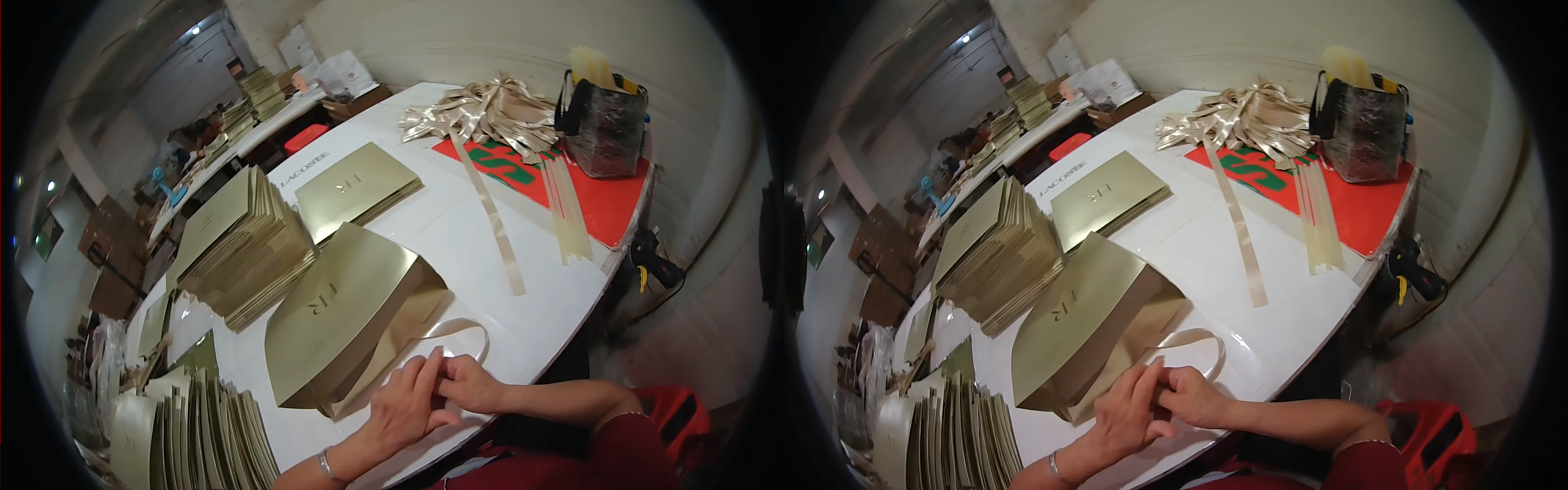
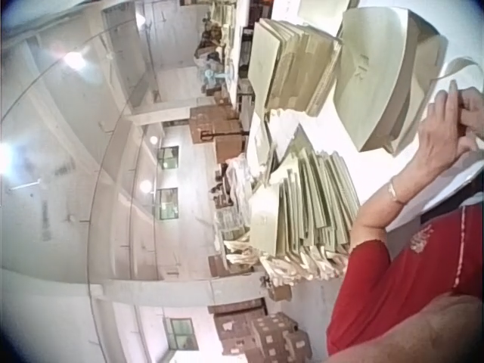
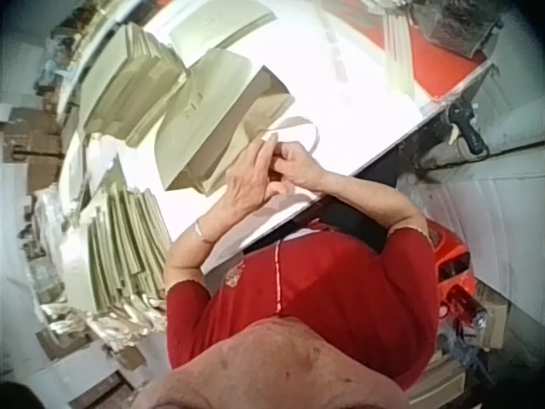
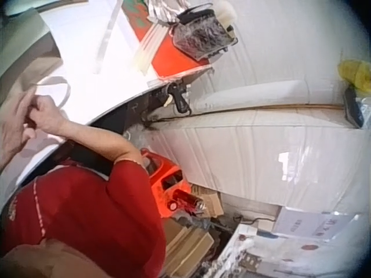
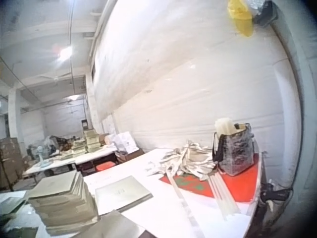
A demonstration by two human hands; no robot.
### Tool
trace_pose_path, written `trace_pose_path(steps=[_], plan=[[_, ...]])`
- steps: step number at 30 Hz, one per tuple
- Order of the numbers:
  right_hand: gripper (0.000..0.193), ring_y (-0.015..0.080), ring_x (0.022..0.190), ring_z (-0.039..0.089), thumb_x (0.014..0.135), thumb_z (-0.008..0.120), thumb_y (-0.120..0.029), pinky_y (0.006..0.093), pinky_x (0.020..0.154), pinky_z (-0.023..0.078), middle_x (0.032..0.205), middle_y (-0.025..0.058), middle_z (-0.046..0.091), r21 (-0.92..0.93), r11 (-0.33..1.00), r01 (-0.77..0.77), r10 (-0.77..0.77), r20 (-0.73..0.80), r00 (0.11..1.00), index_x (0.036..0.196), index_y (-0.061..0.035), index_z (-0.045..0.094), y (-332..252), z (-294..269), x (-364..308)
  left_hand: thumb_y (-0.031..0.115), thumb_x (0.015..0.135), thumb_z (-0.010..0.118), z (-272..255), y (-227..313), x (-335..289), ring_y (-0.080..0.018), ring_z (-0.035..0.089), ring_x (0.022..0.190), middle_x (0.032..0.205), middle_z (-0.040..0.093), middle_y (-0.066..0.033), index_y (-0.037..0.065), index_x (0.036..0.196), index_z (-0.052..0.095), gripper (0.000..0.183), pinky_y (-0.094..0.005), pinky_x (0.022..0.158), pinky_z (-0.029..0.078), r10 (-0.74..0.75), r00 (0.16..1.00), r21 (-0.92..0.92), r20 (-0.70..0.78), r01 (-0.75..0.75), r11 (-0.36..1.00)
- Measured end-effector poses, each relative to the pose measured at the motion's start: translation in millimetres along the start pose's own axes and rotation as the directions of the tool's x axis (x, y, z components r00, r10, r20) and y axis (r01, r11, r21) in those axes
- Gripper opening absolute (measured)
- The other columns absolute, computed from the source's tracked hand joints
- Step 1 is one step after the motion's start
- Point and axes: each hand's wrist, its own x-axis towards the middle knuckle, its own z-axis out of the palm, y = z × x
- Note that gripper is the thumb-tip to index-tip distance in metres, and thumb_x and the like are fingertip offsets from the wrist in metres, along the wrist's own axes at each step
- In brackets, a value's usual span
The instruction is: Assembling and gluing ribbon handles to gold-colored gift bags at a workstation.
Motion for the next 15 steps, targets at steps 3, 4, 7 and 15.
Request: trace_pose_path(steps=[3, 4, 7, 15], plan=[[0.030, 0.0129, 0.075, 0.060, 0.094, 0.051, -0.022, 0.0257, 0.067, 0.051, 0.085, 0.0090, 0.063, -0.048, 0.953, -0.301, 0.302, 0.264, 0.916, 0.107, 0.0042, 0.056, -17, 0, -2, 0.072, 0.071, 0.048, -12, 3, -28, -0.0278, 0.061, 0.087, 0.106, 0.055, -0.0174, -0.005, 0.131, 0.040, 0.098, -0.0337, 0.064, 0.052, -0.149, 0.989, -0.085, -0.015, 0.147, 0.985], [0.030, 0.0131, 0.075, 0.060, 0.093, 0.051, -0.020, 0.0256, 0.067, 0.051, 0.088, 0.0101, 0.063, 0.152, 0.848, -0.508, 0.446, 0.313, 0.839, 0.106, 0.0066, 0.055, -29, 5, -3, 0.072, 0.070, 0.049, -15, 3, -34, -0.0279, 0.061, 0.086, 0.107, 0.054, -0.0179, -0.005, 0.131, 0.040, 0.099, -0.0330, 0.062, 0.052, -0.122, 0.990, -0.001, -0.068, 0.122, 0.993], [0.029, 0.0130, 0.078, 0.060, 0.093, 0.051, -0.018, 0.0256, 0.068, 0.051, 0.093, 0.0108, 0.062, -0.009, 0.982, -0.187, 0.183, 0.243, 0.953, 0.106, 0.0072, 0.055, 7, 27, -6, 0.072, 0.068, 0.052, -14, 10, -43, -0.0279, 0.060, 0.085, 0.109, 0.053, -0.0192, -0.005, 0.132, 0.038, 0.101, -0.0313, 0.058, 0.052, -0.113, 0.987, 0.038, -0.117, 0.118, 0.992], [0.030, 0.0111, 0.075, 0.060, 0.093, 0.055, -0.024, 0.0243, 0.066, 0.050, 0.088, 0.0076, 0.062, -0.021, 0.946, -0.323, 0.313, 0.318, 0.895, 0.104, 0.0045, 0.057, -11, 46, 1, 0.061, 0.075, 0.057, -23, 19, -66, -0.0286, 0.061, 0.082, 0.107, 0.053, -0.0201, -0.006, 0.131, 0.036, 0.090, -0.0321, 0.057, 0.053, -0.339, 0.938, -0.243, -0.070, 0.313, 0.918]])
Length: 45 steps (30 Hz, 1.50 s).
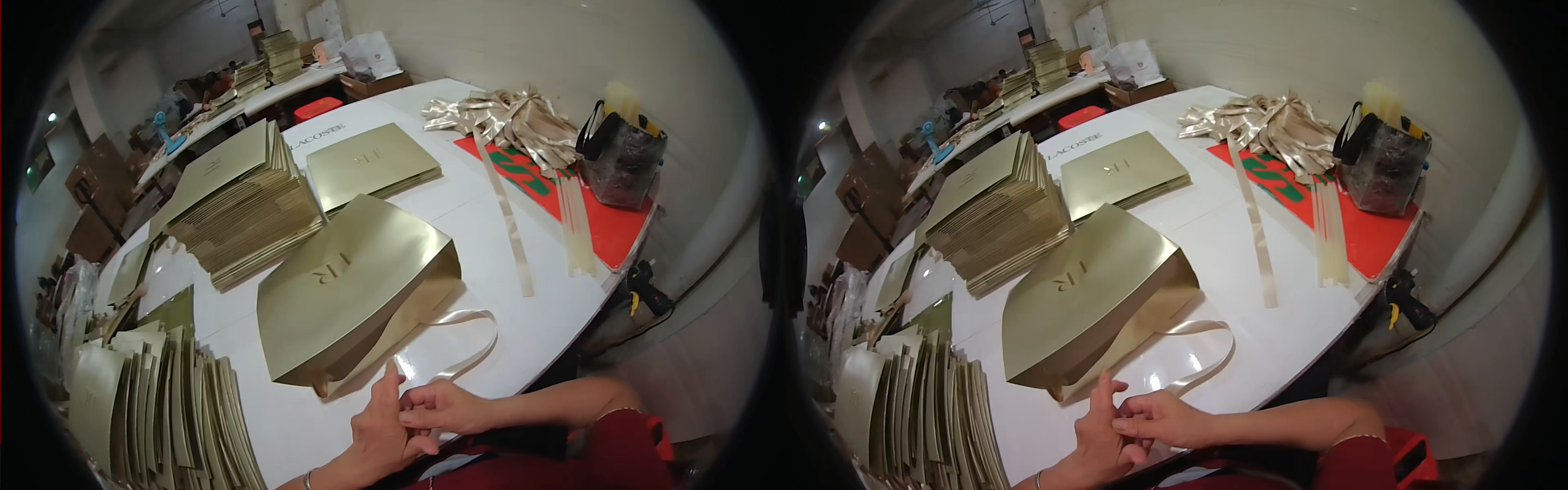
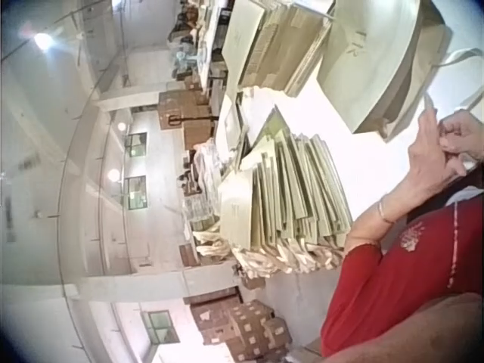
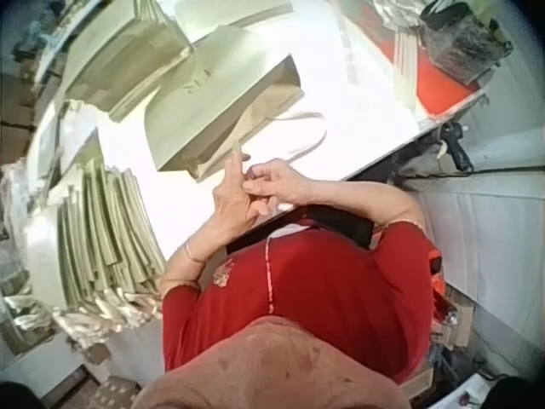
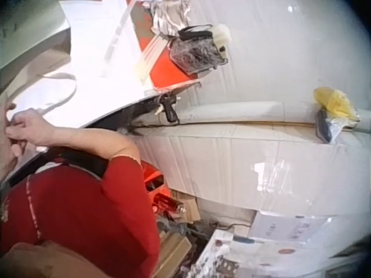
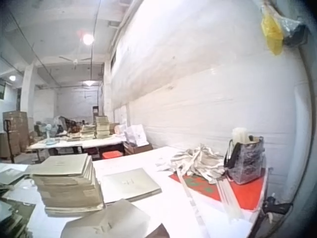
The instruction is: Assembling and gluing ribbon handles to gold-colored gift bags at a workstation.
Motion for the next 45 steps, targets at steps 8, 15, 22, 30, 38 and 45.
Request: trace_pose_path(steps=[8, 15, 22, 30, 38, 45], plan=[[0.026, 0.0120, 0.059, 0.060, 0.092, 0.055, -0.027, 0.0246, 0.057, 0.049, 0.067, 0.0050, 0.061, 0.032, 0.998, 0.061, -0.063, 0.062, 0.996, 0.083, -0.0025, 0.059, 9, 4, 10, 0.017, 0.087, 0.064, -14, -12, -12, -0.0207, 0.061, 0.067, 0.099, 0.060, -0.0185, -0.007, 0.119, 0.054, 0.041, -0.0296, 0.051, 0.049, 0.026, 0.993, -0.299, -0.117, -0.060, 0.952], [0.015, 0.0274, 0.076, 0.061, 0.080, 0.062, -0.020, 0.0385, 0.066, 0.047, 0.083, 0.0122, 0.063, -0.900, -0.102, 0.423, -0.543, 0.406, 0.735, 0.081, -0.0043, 0.060, -28, -34, 72, 0.015, 0.088, 0.063, -18, -40, -21, -0.0132, 0.056, 0.050, 0.067, 0.064, -0.0101, -0.002, 0.080, 0.064, 0.018, -0.0229, 0.044, 0.047, -0.664, 0.623, -0.710, 0.414, 0.677, 0.192], [0.026, 0.0253, 0.082, 0.063, 0.079, 0.059, -0.025, 0.0384, 0.071, 0.048, 0.086, 0.0135, 0.066, -0.940, 0.295, 0.168, 0.387, 0.278, 0.879, 0.087, -0.0025, 0.067, -58, -81, 136, 0.008, 0.090, 0.058, 4, -73, 2, -0.0172, 0.062, 0.071, 0.084, 0.064, -0.0115, -0.004, 0.093, 0.061, 0.012, -0.0256, 0.063, 0.054, -0.752, 0.642, -0.761, 0.150, 0.560, 0.327], [0.029, 0.0190, 0.071, 0.054, 0.074, 0.059, -0.030, 0.0374, 0.071, 0.044, 0.079, 0.0088, 0.064, -0.913, 0.348, 0.213, -0.055, 0.207, 0.977, 0.085, -0.0043, 0.067, -33, -84, 175, 0.004, 0.089, 0.058, -13, -66, 13, -0.0160, 0.057, 0.060, 0.079, 0.063, -0.0108, -0.003, 0.090, 0.062, 0.008, -0.0240, 0.053, 0.050, -0.810, 0.566, -0.876, 0.156, 0.458, 0.152], [0.029, 0.0139, 0.090, 0.059, 0.079, 0.068, -0.020, 0.0271, 0.083, 0.046, 0.096, 0.0081, 0.066, -0.226, 0.974, 0.023, -0.004, 0.085, 0.996, 0.104, -0.0065, 0.066, -45, -117, 116, 0.006, 0.091, 0.050, 14, -57, 16, -0.0223, 0.065, 0.067, 0.083, 0.063, -0.0169, -0.004, 0.088, 0.054, 0.011, -0.0293, 0.058, 0.054, -0.740, 0.582, -0.842, 0.338, 0.539, 0.039], [0.028, 0.0152, 0.083, 0.060, 0.073, 0.073, -0.028, 0.0291, 0.081, 0.045, 0.088, 0.0049, 0.067, -0.738, 0.675, 0.013, -0.082, -0.057, 0.995, 0.090, -0.0064, 0.068, -78, -61, 121, 0.020, 0.094, 0.052, 8, -61, 4, -0.0184, 0.061, 0.055, 0.075, 0.063, -0.0149, -0.001, 0.092, 0.052, 0.021, -0.0315, 0.050, 0.055, -0.793, 0.548, -0.903, 0.266, 0.429, -0.007]])
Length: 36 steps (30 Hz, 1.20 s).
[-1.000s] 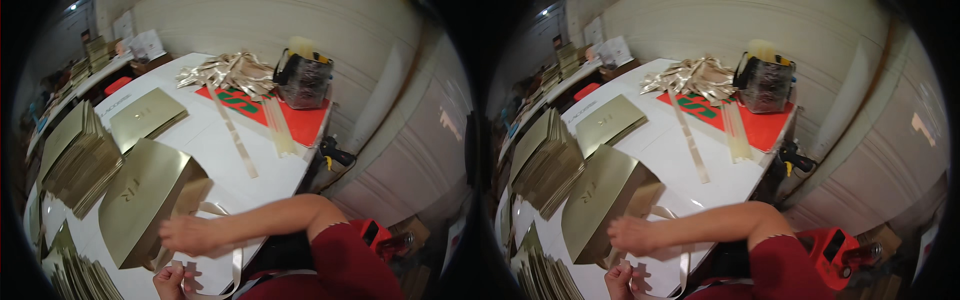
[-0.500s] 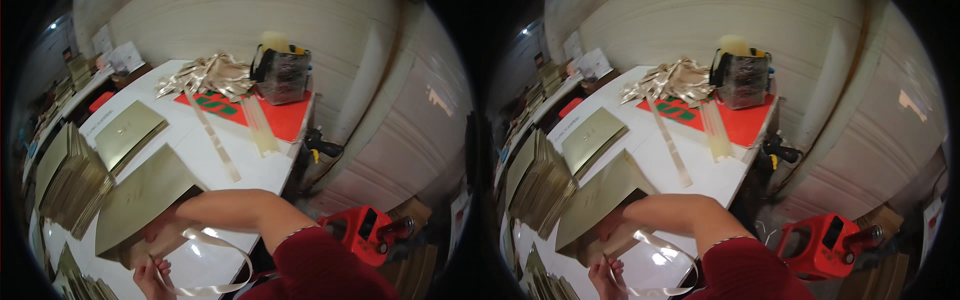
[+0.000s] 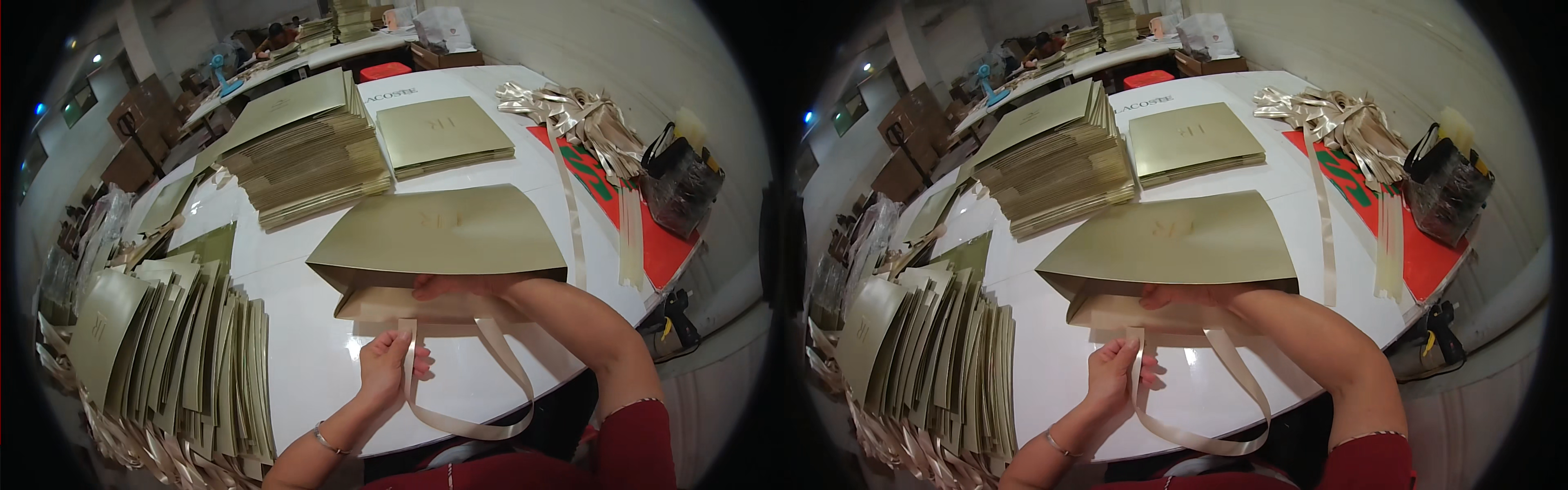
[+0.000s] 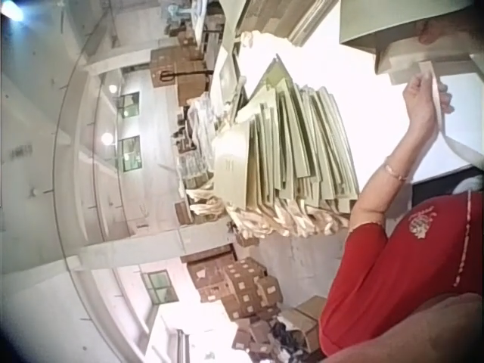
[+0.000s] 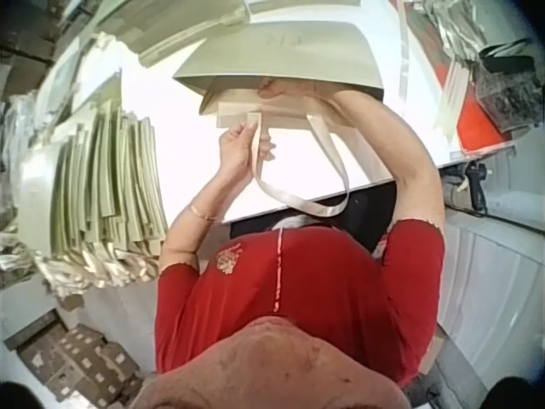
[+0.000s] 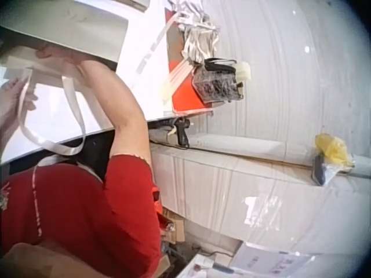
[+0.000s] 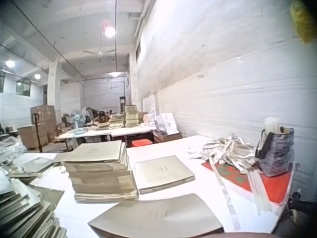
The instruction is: Assembling and gluing ribbon handles to gold-colored gift bags at a workstation.
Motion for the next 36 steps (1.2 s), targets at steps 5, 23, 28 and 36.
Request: trace_pose_path(steps=[5, 23, 28, 36], plan=[[0.024, 0.0157, 0.084, 0.060, 0.071, 0.074, -0.024, 0.0294, 0.080, 0.045, 0.084, 0.0048, 0.067, 0.094, 0.995, -0.031, 0.031, -0.002, 1.000, 0.086, -0.0066, 0.069, 9, 2, 5, 0.023, 0.094, 0.053, 2, -4, 4, -0.0138, 0.052, 0.041, 0.065, 0.061, -0.0110, 0.002, 0.089, 0.052, 0.022, -0.0294, 0.039, 0.049, 0.006, 1.000, -0.001, -0.006, -0.006, 1.000], [0.027, 0.0172, 0.080, 0.061, 0.068, 0.066, -0.010, 0.0308, 0.068, 0.048, 0.091, 0.0089, 0.066, 0.150, 0.977, -0.150, 0.065, 0.462, 0.885, 0.094, -0.0017, 0.067, 32, 20, 23, 0.023, 0.098, 0.041, 10, -22, -7, -0.0218, 0.061, 0.057, 0.075, 0.061, -0.0162, 0.001, 0.093, 0.047, 0.023, -0.0358, 0.059, 0.056, 0.079, 0.996, 0.044, -0.033, -0.077, 0.996], [0.026, 0.0192, 0.080, 0.061, 0.068, 0.065, -0.010, 0.0316, 0.068, 0.048, 0.091, 0.0102, 0.066, 0.006, 0.996, -0.091, 0.079, 0.433, 0.898, 0.093, -0.0014, 0.067, 26, 24, 20, 0.023, 0.098, 0.041, -2, -11, 1, -0.0258, 0.063, 0.064, 0.079, 0.062, -0.0176, -0.003, 0.094, 0.050, 0.028, -0.0445, 0.070, 0.056, -0.051, 0.996, -0.020, 0.067, 0.052, 0.998], [0.025, 0.0223, 0.081, 0.062, 0.069, 0.063, -0.010, 0.0331, 0.069, 0.048, 0.091, 0.0122, 0.066, -0.217, 0.976, 0.023, 0.063, 0.381, 0.923, 0.092, -0.0010, 0.067, 19, 36, 11, 0.018, 0.097, 0.044, -6, -21, -2, -0.0227, 0.064, 0.070, 0.082, 0.063, -0.0182, -0.007, 0.092, 0.053, 0.027, -0.0404, 0.076, 0.056, 0.086, 0.993, -0.110, 0.080, -0.077, 0.991]])
